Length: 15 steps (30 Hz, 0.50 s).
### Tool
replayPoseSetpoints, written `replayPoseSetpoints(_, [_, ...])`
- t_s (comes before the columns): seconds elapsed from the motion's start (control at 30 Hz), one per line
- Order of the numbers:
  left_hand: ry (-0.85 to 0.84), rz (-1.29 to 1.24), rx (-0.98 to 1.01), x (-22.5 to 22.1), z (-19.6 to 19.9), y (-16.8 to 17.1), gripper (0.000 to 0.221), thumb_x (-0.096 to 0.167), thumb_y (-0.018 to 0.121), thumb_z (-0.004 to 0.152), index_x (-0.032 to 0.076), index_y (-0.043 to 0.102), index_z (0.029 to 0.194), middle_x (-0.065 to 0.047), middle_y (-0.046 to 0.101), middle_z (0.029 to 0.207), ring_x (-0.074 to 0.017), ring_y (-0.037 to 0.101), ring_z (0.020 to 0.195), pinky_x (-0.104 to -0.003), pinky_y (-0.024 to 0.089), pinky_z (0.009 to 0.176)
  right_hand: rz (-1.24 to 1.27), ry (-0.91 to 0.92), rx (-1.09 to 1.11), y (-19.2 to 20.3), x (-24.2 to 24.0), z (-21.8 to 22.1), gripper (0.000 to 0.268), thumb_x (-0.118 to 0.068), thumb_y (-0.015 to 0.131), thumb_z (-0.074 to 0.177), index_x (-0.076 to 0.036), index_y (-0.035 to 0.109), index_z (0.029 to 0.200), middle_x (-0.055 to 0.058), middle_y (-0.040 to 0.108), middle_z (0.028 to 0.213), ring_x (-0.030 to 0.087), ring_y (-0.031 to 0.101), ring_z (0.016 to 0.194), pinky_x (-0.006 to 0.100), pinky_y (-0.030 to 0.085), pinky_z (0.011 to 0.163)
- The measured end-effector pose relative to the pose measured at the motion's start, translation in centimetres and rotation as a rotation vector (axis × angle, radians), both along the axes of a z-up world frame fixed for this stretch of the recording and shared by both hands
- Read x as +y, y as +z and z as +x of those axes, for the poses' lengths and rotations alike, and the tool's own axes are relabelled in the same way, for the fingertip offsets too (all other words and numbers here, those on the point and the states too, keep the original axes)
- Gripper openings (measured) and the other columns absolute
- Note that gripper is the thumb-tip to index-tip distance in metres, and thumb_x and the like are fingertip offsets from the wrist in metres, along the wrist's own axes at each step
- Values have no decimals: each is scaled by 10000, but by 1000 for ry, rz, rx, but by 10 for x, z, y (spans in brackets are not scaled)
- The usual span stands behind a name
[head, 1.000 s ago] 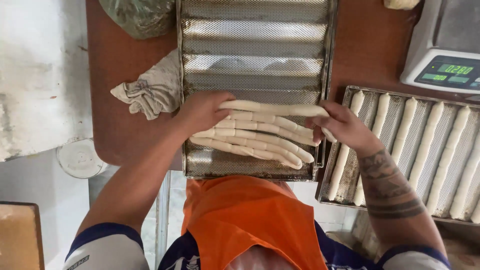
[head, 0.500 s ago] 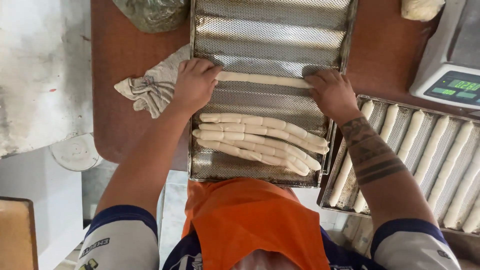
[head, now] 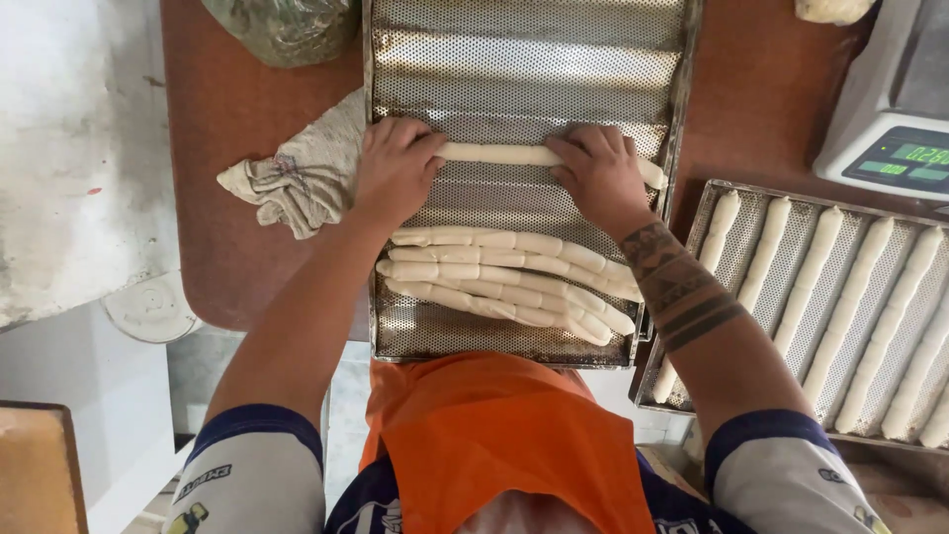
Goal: The person is transferring long dough rolls from a machine's output onto grooved baking trays and aligning them properly for baking.
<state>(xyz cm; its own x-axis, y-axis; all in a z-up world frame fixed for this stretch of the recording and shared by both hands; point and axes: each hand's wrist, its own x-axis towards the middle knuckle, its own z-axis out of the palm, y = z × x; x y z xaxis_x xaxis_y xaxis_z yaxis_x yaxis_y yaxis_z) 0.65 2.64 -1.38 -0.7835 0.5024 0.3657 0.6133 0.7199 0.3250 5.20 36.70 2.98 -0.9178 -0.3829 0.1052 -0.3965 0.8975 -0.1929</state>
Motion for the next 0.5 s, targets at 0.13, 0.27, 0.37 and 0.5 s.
replayPoseSetpoints(0.13, [13, 74, -32, 1, 0, 1, 286, 238, 770, 918, 210, 746, 1201, 17, 541, 1064, -216, 541, 1069, -397, 407, 886, -65, 17, -14, -23, -13, -7, 354, -289, 627, 1032, -260, 667, 1382, 22, 582, 1178, 278, 554, 1149, 443, 439, 932])
replayPoseSetpoints(0.27, [17, 42, 11, 14, 0, 22, 350, 297, 834, 830, 228, 754, 1164, 33, 535, 1081, -203, 495, 1097, -445, 370, 932, -102, 3, -12, -27, -17, -7, 350, -303, 617, 1040, -282, 668, 1385, 20, 586, 1171, 278, 554, 1145, 457, 436, 942])
replayPoseSetpoints(0.37, [-103, 12, -109, 51, 0, 27, 313, 316, 757, 938, 204, 703, 1226, -7, 548, 1101, -245, 529, 1114, -496, 406, 960, -113, 46, -24, -9, -12, -7, 355, -321, 668, 1024, -228, 688, 1366, 63, 604, 1184, 302, 559, 1153, 481, 447, 945])
replayPoseSetpoints(0.5, [-120, 7, -91, 69, -5, 2, 282, 238, 729, 940, 210, 687, 1217, -9, 520, 1078, -241, 536, 1079, -467, 411, 927, -67, 43, 14, 7, 29, 7, 442, -406, 632, 1035, -218, 640, 1435, 68, 596, 1234, 302, 548, 1173, 480, 437, 941])
